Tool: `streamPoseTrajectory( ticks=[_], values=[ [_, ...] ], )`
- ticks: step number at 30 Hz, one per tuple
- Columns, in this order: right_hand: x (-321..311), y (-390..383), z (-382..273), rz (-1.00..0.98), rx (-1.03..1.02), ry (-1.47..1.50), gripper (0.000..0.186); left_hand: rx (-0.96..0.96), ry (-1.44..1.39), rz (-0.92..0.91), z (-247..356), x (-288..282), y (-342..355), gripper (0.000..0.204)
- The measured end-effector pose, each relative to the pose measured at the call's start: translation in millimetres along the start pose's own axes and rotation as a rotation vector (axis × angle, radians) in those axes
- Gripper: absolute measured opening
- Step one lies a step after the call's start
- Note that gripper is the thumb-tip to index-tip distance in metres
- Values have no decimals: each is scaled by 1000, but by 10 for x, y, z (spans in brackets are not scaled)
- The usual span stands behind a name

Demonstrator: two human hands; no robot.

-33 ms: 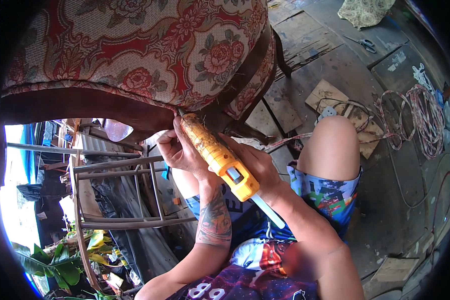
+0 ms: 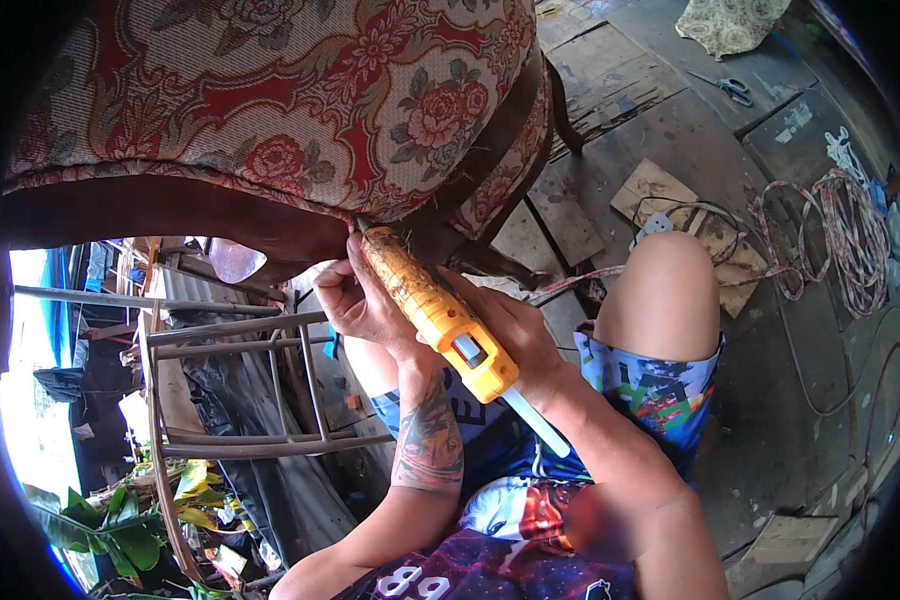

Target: Applying decorative trim to a chair using a hot glue gun.

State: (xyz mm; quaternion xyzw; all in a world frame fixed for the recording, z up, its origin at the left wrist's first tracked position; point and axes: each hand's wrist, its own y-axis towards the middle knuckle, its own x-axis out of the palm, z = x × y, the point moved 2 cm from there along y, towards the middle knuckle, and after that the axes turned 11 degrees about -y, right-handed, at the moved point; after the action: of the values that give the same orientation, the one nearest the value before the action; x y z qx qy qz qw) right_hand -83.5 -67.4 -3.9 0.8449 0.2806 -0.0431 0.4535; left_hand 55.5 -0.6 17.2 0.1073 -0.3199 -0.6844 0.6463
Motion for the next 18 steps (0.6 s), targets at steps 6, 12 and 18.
streamPoseTrajectory(
  ticks=[6, 12, 18],
  values=[
    [-2, 9, 2, 7, -23, -7, 52, -4, 16, -4, 14, 1, 0, 26],
    [-8, 5, 7, 0, -5, -2, 52, 8, 26, 10, 1, 17, -2, 26],
    [-25, 31, -25, -4, -21, -35, 51, 20, 42, -3, 16, -4, 12, 26]
  ],
)
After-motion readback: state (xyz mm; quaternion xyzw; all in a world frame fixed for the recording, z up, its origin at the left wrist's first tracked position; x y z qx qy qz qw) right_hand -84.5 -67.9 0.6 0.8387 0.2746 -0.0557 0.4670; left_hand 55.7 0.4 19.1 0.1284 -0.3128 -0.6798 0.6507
